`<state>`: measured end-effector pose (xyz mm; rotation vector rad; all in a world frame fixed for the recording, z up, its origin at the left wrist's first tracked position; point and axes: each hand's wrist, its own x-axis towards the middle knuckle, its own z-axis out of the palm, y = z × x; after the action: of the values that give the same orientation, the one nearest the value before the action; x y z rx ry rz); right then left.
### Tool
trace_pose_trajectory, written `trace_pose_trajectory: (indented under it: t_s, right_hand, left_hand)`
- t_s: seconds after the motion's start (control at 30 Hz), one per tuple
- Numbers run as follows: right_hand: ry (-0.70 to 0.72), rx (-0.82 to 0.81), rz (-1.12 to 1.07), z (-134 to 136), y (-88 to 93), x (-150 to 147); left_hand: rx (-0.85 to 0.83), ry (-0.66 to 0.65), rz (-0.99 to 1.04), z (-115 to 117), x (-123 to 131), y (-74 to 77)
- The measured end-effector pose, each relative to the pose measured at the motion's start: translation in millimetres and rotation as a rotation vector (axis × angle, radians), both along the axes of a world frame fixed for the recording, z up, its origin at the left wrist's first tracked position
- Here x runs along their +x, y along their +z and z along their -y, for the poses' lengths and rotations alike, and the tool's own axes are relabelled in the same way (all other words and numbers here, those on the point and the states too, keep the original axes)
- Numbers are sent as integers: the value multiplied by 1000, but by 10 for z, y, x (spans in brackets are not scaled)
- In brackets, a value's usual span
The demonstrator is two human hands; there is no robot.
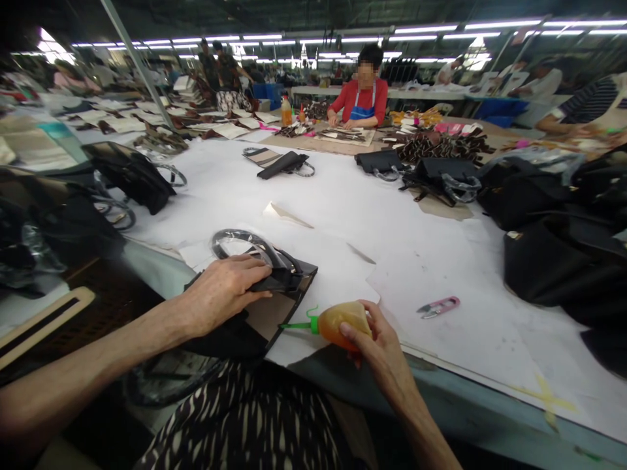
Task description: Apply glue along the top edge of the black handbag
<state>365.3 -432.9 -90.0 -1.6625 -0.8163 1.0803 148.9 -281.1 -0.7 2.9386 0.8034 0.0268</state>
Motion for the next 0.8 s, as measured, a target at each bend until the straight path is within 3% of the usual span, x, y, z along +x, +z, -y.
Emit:
trace_pose_trajectory:
  t_s: [0.47,0.8]
  right_hand:
    - [-21,-41,-105,129,74,-170]
    - [25,-67,-207,216,-12,-217]
  left_hand:
    - [23,-11,1,-7,-11,-35]
    - [-3,3,9,-15,-4,-20]
